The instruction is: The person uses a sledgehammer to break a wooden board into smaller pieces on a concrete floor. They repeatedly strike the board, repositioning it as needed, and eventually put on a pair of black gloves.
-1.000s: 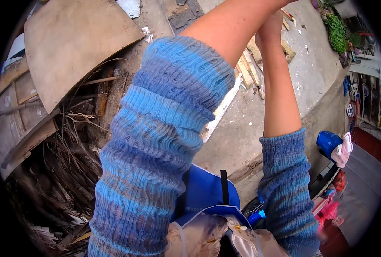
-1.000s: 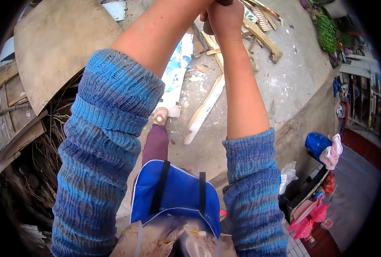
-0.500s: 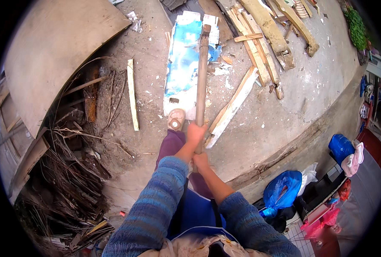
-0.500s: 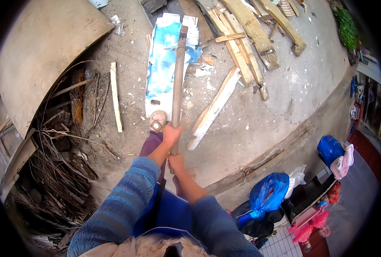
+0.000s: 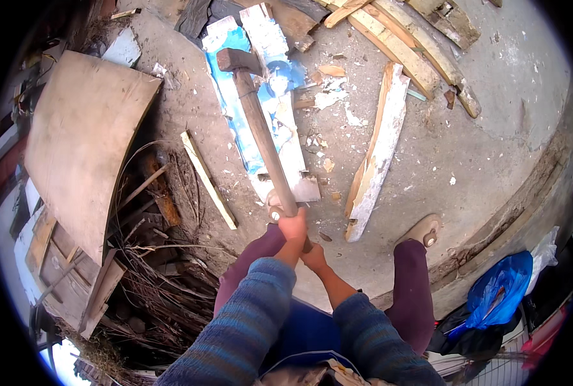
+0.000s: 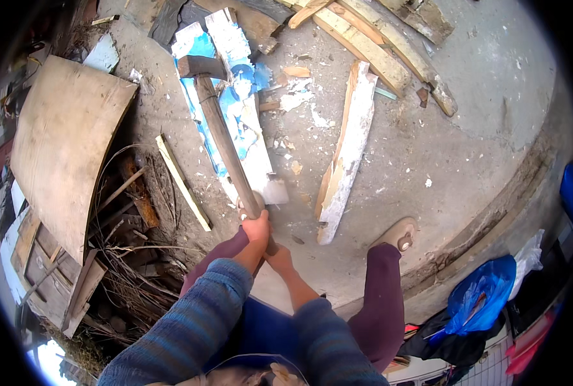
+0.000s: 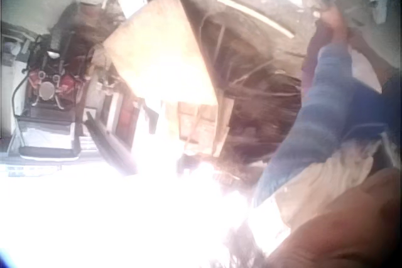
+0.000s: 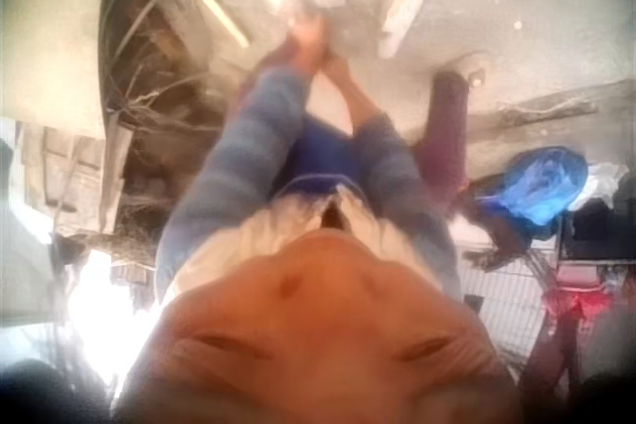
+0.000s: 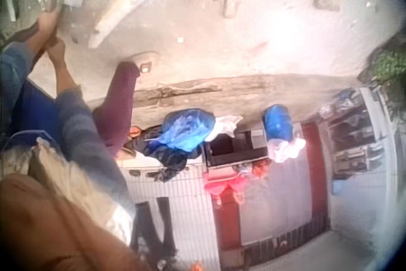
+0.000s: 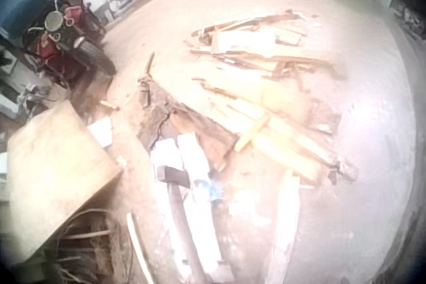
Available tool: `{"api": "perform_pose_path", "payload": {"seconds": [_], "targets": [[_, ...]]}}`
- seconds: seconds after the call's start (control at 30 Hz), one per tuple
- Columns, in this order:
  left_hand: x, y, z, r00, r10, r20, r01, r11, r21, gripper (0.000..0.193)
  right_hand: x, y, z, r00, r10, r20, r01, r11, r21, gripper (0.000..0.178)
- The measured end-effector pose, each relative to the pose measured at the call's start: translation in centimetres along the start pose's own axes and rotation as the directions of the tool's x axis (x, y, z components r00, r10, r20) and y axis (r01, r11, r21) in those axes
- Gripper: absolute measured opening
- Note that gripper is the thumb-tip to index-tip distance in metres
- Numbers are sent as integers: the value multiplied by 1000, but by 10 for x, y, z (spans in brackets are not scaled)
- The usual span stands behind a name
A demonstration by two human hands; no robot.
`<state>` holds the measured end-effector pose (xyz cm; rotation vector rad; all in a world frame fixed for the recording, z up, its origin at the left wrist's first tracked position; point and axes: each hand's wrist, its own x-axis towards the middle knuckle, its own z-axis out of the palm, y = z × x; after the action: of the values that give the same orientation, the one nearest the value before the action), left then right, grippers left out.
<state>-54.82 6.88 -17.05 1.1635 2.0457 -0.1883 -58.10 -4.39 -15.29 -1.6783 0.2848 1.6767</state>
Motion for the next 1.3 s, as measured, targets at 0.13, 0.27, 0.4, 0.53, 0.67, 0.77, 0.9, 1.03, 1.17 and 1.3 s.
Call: {"api": "perform_pose_path", "payload": {"seconds": [0.13, 0.27, 0.4, 0.53, 0.67, 0.77, 0.9, 1.03, 1.17, 1.3], "targets": [[-32, 20, 76, 989, 37, 140, 7, 954, -299, 18, 66, 46, -93, 998, -65, 23, 69, 975, -212, 33], [-64, 61, 150, 955, 17, 296, 138, 857, -496, 17, 74, -10, -225, 984, -146, 97, 174, 896, -408, 31], [-148, 239, 207, 801, 99, 591, 589, 56, -807, 24, 17, -270, -372, 890, -441, -115, -52, 151, -987, 17], [-150, 261, 156, 687, 85, 721, 724, -11, -689, 27, -30, -315, -338, 897, -432, -95, -91, 30, -995, 19], [-114, 145, 92, 688, 8, 726, 666, 392, -635, 27, -68, -197, -237, 960, -207, -190, -72, 474, -878, 32], [-98, 111, -6, 879, -70, 472, 355, 757, -549, 25, -98, -132, -128, 998, 39, -53, -56, 930, -365, 23], [-127, 112, -58, 949, 69, 307, 19, 961, -277, 28, -148, -119, -85, 990, 139, 2, -139, 989, -41, 18], [-144, 135, -50, 943, 17, 333, 101, 938, -332, 29, -176, -154, -106, 994, 110, -26, -111, 992, -61, 18], [-148, 106, -67, 943, 191, 273, -167, 980, -108, 35, -225, -162, -62, 956, 284, 68, -292, 928, 231, 16], [-147, 123, -102, 875, 214, 433, -227, 974, -22, 39, -233, -180, -34, 872, 352, 339, -481, 742, 466, 15]]}}
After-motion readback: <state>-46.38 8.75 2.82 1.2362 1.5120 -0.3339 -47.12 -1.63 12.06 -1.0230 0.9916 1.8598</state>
